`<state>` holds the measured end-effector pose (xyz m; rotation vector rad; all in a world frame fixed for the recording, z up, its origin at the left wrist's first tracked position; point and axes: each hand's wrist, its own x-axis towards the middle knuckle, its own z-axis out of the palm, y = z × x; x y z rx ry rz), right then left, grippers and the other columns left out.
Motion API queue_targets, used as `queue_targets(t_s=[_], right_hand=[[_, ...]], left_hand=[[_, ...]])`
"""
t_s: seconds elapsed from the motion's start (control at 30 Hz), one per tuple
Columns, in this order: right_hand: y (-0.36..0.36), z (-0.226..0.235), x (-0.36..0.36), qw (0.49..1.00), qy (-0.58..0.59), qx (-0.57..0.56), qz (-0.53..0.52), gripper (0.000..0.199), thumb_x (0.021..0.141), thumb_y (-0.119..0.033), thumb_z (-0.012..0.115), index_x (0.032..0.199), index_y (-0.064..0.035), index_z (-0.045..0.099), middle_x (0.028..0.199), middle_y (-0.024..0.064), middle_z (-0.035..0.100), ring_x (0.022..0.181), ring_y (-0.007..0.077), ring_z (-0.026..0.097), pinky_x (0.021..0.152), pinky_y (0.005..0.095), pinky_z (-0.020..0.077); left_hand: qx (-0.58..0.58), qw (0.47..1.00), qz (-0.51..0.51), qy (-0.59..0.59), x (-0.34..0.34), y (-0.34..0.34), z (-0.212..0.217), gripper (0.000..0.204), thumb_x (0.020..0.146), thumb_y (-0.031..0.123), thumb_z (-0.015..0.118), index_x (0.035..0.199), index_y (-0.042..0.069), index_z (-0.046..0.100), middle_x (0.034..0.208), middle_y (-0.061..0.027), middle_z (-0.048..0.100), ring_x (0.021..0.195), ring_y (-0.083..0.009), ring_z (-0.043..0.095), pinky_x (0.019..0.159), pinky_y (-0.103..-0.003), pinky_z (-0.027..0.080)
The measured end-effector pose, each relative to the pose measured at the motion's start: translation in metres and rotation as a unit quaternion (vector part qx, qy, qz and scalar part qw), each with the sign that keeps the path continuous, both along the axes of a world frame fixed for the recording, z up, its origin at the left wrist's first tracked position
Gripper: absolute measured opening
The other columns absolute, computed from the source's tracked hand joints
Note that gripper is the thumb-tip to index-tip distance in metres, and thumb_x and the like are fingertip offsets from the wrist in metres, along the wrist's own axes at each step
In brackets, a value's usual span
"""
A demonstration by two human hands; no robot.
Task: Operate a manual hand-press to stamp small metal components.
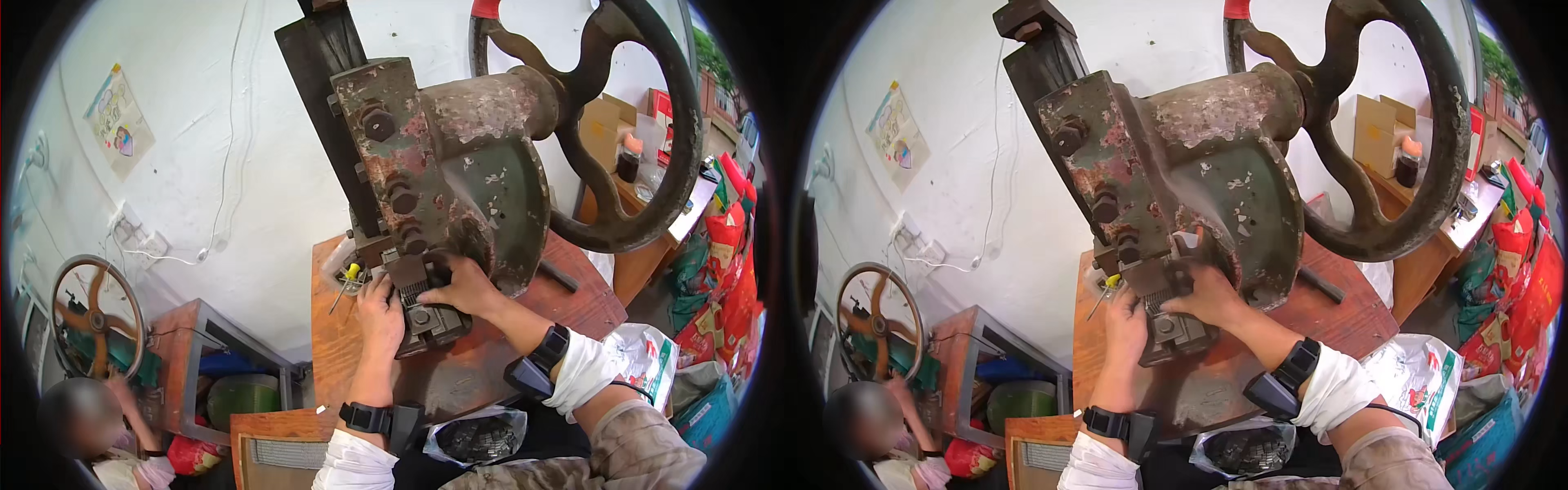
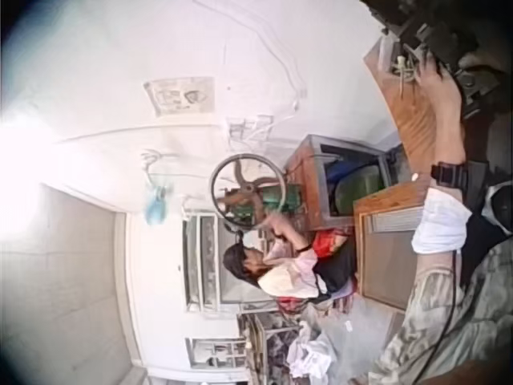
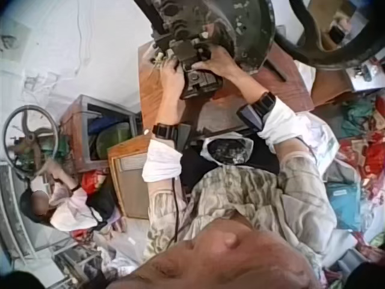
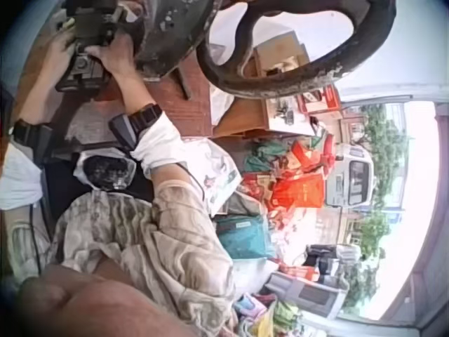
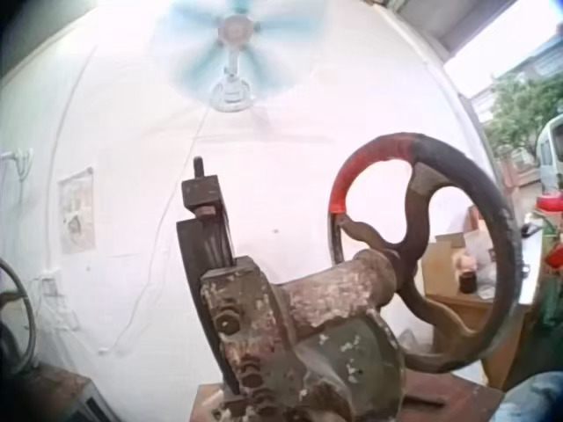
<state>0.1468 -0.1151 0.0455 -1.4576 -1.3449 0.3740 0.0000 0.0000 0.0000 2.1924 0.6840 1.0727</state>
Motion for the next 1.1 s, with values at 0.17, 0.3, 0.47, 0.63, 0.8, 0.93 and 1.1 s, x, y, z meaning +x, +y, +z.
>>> queue_targets(t_s=[0.17,0.3,0.47,0.63,0.8,0.93,1.1], right_hand=[[-0.002,0.002,-0.002,0.998,0.02,-0.042,-0.045,0.072,0.058,-0.025,0.08,0.118,0.0029,0.051,0.114,0.0199,0.057,0.106,0.0323,0.054,0.093,0.0371,0.0417],[0.001,-0.007,-0.025,0.983,-0.122,0.032,-0.133,0.079,0.056,-0.03,0.08,0.122,0.0012,0.048,0.12,0.0213,0.05,0.114,0.0351,0.046,0.096,0.0389,0.0391],[-0.008,0.0,-0.025,0.976,-0.109,0.018,-0.188,0.081,0.055,-0.034,0.08,0.121,0.0009,0.048,0.12,0.0215,0.049,0.115,0.0365,0.044,0.097,0.0402,0.0382],[-0.125,0.14,0.001,0.845,-0.441,0.278,-0.115,0.04,0.069,-0.013,0.072,0.104,0.0015,0.059,0.107,0.0155,0.061,0.093,0.0303,0.061,0.085,0.0414,0.046],[-0.214,0.343,0.124,0.788,-0.46,0.119,-0.392,0.041,0.082,-0.02,0.059,0.118,-0.0018,0.054,0.103,0.0152,0.063,0.088,0.0225,0.062,0.078,0.0333,0.0505],[-0.165,0.37,0.149,0.958,-0.129,-0.079,-0.242,0.049,0.081,-0.036,0.063,0.108,0.0043,0.058,0.103,0.0129,0.062,0.087,0.0241,0.06,0.08,0.0351,0.0478],[-0.224,0.259,0.116,0.945,-0.081,0.135,-0.286,0.051,0.085,-0.034,0.059,0.12,0.0026,0.051,0.099,0.0128,0.064,0.084,0.0168,0.064,0.072,0.0268,0.0506]], left_hand=[[-0.054,0.99,0.12,0.057,0.013,-0.021,0.024,0.033,0.079,0.008,0.057,0.111,0.004,0.059,0.114,-0.0147,0.057,0.107,-0.0352,0.048,0.094,-0.04,0.038],[-0.007,0.995,0.104,0.0,0.007,-0.006,0.007,0.031,0.08,0.007,0.057,0.111,0.004,0.06,0.112,-0.0166,0.058,0.105,-0.0351,0.049,0.093,-0.039,0.039],[-0.11,0.994,0.017,-0.016,0.016,-0.003,0.0,0.029,0.081,0.007,0.058,0.11,0.005,0.061,0.107,-0.0194,0.058,0.104,-0.033,0.051,0.091,-0.038,0.04],[-0.127,0.99,0.067,-0.008,-0.02,-0.003,0.0,0.033,0.08,0.009,0.058,0.114,0.007,0.059,0.108,-0.0193,0.058,0.107,-0.0342,0.049,0.092,-0.038,0.039],[-0.046,0.991,0.075,0.097,0.013,-0.036,0.03,0.031,0.082,0.015,0.056,0.112,0.012,0.06,0.113,-0.0127,0.058,0.113,-0.0339,0.045,0.095,-0.055,0.031],[-0.061,0.991,0.071,0.093,0.01,-0.027,0.022,0.029,0.083,0.017,0.054,0.111,0.013,0.061,0.119,-0.0077,0.057,0.114,-0.0332,0.045,0.094,-0.06,0.027],[-0.066,0.995,0.016,0.069,0.003,-0.025,0.024,0.032,0.082,0.018,0.052,0.112,0.013,0.061,0.129,-0.0024,0.052,0.118,-0.0335,0.042,0.095,-0.061,0.025]])
